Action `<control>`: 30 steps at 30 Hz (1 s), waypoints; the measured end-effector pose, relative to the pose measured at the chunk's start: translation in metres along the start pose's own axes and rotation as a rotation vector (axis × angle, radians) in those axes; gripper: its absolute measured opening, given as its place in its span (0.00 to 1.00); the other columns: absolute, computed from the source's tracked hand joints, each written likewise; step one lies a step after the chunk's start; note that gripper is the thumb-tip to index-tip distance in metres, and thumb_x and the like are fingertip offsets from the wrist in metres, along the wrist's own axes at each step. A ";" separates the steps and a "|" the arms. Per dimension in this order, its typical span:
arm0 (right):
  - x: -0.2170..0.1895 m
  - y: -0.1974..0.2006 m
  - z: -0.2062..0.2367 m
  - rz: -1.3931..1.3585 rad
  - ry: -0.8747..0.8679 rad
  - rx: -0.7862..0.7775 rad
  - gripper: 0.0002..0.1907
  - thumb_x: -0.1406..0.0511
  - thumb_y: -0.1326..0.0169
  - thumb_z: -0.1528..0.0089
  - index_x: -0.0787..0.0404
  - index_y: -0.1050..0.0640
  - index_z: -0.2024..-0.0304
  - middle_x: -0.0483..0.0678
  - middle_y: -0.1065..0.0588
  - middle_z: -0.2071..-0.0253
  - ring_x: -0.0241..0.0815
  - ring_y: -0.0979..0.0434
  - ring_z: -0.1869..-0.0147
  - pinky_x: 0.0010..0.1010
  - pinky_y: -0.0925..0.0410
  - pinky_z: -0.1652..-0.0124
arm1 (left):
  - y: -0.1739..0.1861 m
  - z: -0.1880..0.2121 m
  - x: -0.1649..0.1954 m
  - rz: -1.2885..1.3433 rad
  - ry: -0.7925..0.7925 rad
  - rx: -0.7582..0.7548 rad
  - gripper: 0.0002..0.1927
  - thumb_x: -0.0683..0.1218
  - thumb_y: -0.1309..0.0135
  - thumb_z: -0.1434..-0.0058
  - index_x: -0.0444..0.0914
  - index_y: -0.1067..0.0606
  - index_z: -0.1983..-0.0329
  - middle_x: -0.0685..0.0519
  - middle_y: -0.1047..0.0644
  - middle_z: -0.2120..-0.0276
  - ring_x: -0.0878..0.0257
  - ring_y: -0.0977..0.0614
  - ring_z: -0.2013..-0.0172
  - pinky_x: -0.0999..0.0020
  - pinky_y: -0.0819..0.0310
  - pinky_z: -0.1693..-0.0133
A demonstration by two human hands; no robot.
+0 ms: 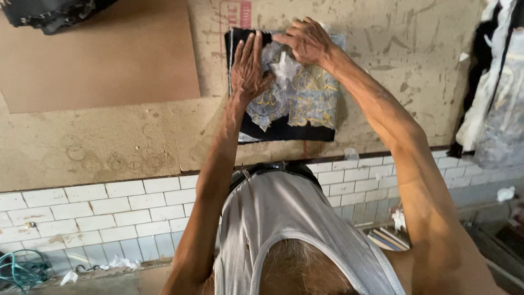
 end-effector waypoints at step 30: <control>-0.021 0.003 -0.030 0.239 0.250 -0.268 0.20 0.56 0.52 0.33 0.56 0.33 0.78 0.41 0.32 0.74 0.31 0.37 0.80 0.24 0.35 0.80 | 0.005 -0.001 0.005 0.034 0.004 0.062 0.50 0.61 0.49 0.37 0.28 0.53 0.23 0.41 0.45 0.24 0.51 0.47 0.24 0.51 0.63 0.25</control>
Point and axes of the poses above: each hand's wrist, its own z-axis away from the middle knuckle, its own y-axis out of the back of the hand, x = y × z, the point moved 6 cm from there along -z, towards the middle knuckle
